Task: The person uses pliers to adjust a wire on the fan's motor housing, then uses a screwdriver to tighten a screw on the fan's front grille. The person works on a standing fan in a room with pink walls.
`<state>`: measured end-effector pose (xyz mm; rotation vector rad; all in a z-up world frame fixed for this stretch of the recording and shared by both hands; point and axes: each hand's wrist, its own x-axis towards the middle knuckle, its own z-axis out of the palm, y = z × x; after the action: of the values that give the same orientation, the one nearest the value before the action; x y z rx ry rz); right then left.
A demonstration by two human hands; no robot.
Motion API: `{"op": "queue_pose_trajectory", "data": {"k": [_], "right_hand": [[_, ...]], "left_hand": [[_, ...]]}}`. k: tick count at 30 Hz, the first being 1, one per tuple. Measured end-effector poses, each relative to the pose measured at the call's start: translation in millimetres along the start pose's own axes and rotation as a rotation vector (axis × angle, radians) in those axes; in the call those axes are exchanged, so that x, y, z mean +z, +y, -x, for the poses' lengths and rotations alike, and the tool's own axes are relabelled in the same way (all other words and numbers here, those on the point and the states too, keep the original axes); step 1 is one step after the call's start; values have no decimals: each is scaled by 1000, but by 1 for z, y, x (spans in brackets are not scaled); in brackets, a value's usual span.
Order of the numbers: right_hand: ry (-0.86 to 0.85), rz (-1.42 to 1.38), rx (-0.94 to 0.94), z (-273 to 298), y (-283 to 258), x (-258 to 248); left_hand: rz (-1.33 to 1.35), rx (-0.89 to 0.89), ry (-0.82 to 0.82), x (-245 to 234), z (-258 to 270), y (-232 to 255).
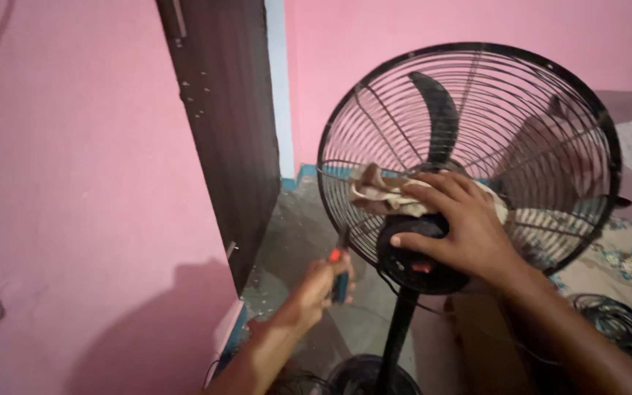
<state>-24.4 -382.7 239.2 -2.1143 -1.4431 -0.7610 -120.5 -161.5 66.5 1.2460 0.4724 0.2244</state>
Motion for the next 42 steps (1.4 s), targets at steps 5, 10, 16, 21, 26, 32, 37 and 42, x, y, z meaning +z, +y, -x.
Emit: {"op": "queue_pose_trajectory", "data": {"k": [5, 10, 16, 21, 26, 32, 37, 42], "right_hand": [[-92, -309, 7, 3, 23, -13], [-36, -510, 275, 20, 29, -11], [187, -607, 256, 46, 28, 6], [337, -686, 282, 70, 40, 27], [444, -1027, 706, 111, 77, 59], [428, -1250, 1055, 165, 112, 128], [347, -1326, 1367, 217, 161, 194], [475, -1650, 1403, 265, 223, 272]], "left_hand": [[-169, -264, -71, 13, 11, -45], [-171, -295, -164, 34, 20, -82], [-213, -351, -274, 65, 27, -110], [-216, -338, -291, 93, 15, -124], [-151, -428, -229, 115, -16, -150], [-81, -530, -144, 138, -47, -171], [-81, -519, -200, 143, -59, -174], [-28, -491, -185, 143, -68, -196]]}}
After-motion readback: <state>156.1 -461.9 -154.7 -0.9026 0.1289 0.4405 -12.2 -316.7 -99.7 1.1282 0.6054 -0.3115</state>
